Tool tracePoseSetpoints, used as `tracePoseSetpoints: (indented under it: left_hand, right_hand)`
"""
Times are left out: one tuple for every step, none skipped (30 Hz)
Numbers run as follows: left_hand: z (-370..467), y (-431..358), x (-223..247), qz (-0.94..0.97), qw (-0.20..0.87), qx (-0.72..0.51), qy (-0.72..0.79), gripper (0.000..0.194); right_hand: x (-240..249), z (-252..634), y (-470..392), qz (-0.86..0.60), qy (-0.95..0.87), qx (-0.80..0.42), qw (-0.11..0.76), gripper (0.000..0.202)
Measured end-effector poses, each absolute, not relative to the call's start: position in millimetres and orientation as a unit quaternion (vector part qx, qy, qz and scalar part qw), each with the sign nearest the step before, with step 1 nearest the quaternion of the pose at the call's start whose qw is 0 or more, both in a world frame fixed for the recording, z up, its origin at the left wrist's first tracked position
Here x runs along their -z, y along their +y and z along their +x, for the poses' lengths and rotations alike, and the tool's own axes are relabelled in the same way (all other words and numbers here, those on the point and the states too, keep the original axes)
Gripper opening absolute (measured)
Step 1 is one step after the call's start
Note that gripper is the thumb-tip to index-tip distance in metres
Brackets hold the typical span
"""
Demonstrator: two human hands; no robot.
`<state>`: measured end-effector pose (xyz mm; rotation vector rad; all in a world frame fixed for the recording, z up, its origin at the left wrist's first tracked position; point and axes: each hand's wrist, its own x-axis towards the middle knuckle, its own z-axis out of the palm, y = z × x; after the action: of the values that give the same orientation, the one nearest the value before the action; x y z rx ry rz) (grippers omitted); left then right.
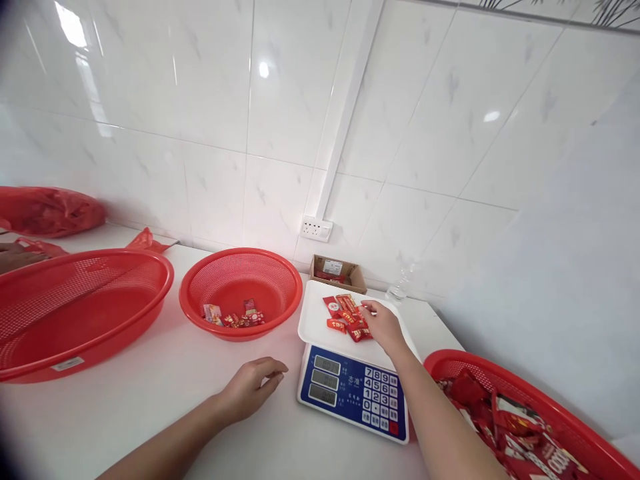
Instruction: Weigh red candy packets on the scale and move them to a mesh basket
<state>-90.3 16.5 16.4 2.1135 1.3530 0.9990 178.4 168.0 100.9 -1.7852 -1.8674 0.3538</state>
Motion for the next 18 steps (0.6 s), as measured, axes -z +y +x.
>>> tracePoseSetpoints:
  left_hand:
    - [-90,16,-17,0.766,0.216,-0.361,0.485,0.024]
    - [-90,16,-17,0.769,0.214,-0.361,0.482,0.024]
    - [-90,16,-17,0.772,0.212,-0.36,0.479,0.025]
    - [-90,15,-18,0.774,0.211,-0.36,0.476,0.025]
    - [-91,15,-19,0.776,0.211,-0.359,0.475,0.025]
    - [-91,15,-20,0.777,0.21,-0.359,0.473,0.025]
    - [-91,14,-21,0.778,0.211,-0.357,0.472,0.025]
    - [-90,14,-22,0.779,0.211,-0.356,0.471,0.025]
    - [-90,14,-22,0.78,0.212,-0.355,0.469,0.025]
    - [-90,14,-22,0.781,0.213,-0.353,0.469,0.024]
    - [-90,13,-22,0.782,0.214,-0.352,0.468,0.024]
    - [-89,13,-21,0.782,0.215,-0.35,0.468,0.024]
    - [-89,13,-21,0.782,0.217,-0.349,0.468,0.024]
    - [-89,13,-20,0.782,0.22,-0.347,0.468,0.024]
    - [-88,13,-19,0.782,0.223,-0.345,0.468,0.024]
    - [-88,14,-18,0.781,0.226,-0.344,0.469,0.024]
    - [-88,14,-16,0.78,0.229,-0.344,0.47,0.024]
    - [-87,15,-14,0.778,0.233,-0.344,0.471,0.024]
  right_hand:
    - [-102,178,169,-0.664,-0.688,-0.128,0.263,0.042]
    - [-103,178,168,-0.667,-0.686,-0.125,0.26,0.043]
    - [-105,178,167,-0.67,-0.686,-0.123,0.256,0.044]
    - [-107,179,164,-0.672,-0.686,-0.122,0.252,0.044]
    - [-109,179,160,-0.672,-0.687,-0.121,0.248,0.043]
    - [-112,179,153,-0.672,-0.688,-0.121,0.246,0.043]
    - [-114,179,145,-0.672,-0.687,-0.12,0.25,0.043]
    - [-116,178,135,-0.67,-0.686,-0.119,0.256,0.043]
    - [-117,178,123,-0.669,-0.683,-0.117,0.268,0.043]
    - [-117,177,109,-0.668,-0.678,-0.116,0.283,0.042]
    - [-114,177,95,-0.664,-0.676,-0.118,0.298,0.042]
    - [-109,177,79,-0.664,-0.666,-0.122,0.317,0.042]
    - [-101,178,64,-0.665,-0.655,-0.128,0.335,0.041]
    - [-91,179,49,-0.667,-0.642,-0.138,0.352,0.04]
    - [-77,180,36,-0.67,-0.628,-0.158,0.363,0.04]
    - [-62,181,23,-0.673,-0.614,-0.194,0.364,0.041]
    - [-46,182,12,-0.675,-0.597,-0.231,0.366,0.043]
    - [-30,182,3,-0.674,-0.586,-0.261,0.367,0.045]
